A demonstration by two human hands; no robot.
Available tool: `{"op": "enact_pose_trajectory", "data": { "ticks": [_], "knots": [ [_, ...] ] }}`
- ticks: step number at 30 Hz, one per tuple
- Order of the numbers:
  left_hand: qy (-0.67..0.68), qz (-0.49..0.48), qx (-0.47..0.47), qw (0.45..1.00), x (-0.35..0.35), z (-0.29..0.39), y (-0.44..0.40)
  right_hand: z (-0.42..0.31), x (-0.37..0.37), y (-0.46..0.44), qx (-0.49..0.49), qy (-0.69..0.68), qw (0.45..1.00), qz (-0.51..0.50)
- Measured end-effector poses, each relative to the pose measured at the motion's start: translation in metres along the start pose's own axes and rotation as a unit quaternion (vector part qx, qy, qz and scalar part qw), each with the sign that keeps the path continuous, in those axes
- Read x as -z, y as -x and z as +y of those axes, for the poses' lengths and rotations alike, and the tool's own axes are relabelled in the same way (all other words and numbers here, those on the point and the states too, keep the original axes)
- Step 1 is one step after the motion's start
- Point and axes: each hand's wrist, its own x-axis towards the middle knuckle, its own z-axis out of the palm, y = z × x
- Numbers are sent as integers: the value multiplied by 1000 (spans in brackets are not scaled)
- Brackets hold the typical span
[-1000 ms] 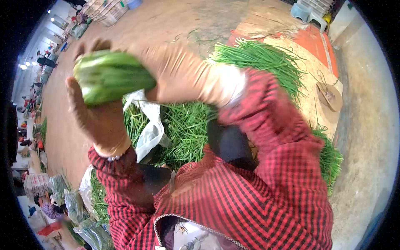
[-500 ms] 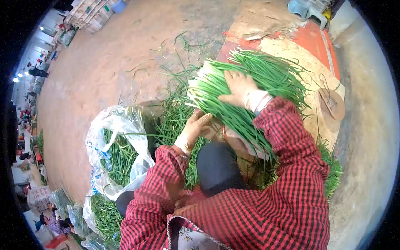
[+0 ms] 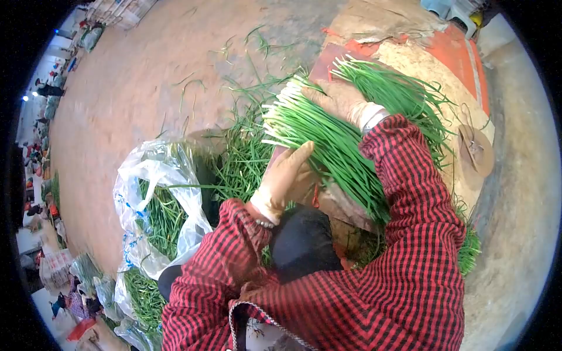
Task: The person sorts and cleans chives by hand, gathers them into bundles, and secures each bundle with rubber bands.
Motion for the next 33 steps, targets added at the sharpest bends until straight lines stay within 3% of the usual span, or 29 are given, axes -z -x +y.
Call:
{"op": "enact_pose_trajectory", "data": {
  "ticks": [3, 4, 5, 9, 12, 15, 19, 22, 23, 24, 28, 30, 33],
  "knots": [
    [-47, -22, -19, 998, -7, -3, -8, -23, -10, 26, 22, -11, 998, -50],
    [86, -16, 10, 996, -7, -12, -10, -36, -9, 36, 10, 28, 998, -50],
    [87, -15, 10, 996, -3, -18, -12, -36, -11, 38, 10, 28, 998, -52],
    [85, -33, -5, 996, 7, -13, 2, -22, -27, 32, 7, -73, 997, 12],
    [-141, 61, -55, 987, 17, -15, 21, -21, -28, 31, 32, -76, 996, 22],
    [-128, 46, -19, 991, 51, -20, 26, -22, -23, 37, 32, -183, 983, -5],
    [-89, 195, -130, 968, 59, -2, 33, -19, -25, 34, 31, -134, 991, 3],
    [-55, 215, -177, 959, 51, 26, 21, -20, -23, 35, 22, -111, 994, 10],
    [-58, 223, -178, 957, 46, 34, 16, -22, -21, 38, 67, -135, 988, 18],
    [-70, 208, -173, 960, 40, 37, 9, -22, -21, 39, 113, -158, 981, 26],
    [-71, 174, -154, 970, 32, 27, -13, -19, -23, 32, 133, -135, 980, 55],
    [-61, 178, -146, 971, 35, 24, -9, -25, -15, 32, 115, -15, 992, 49],
    [-53, 159, -154, 974, 42, 18, 0, -37, -8, 28, 78, 45, 996, 18]
  ]
}}
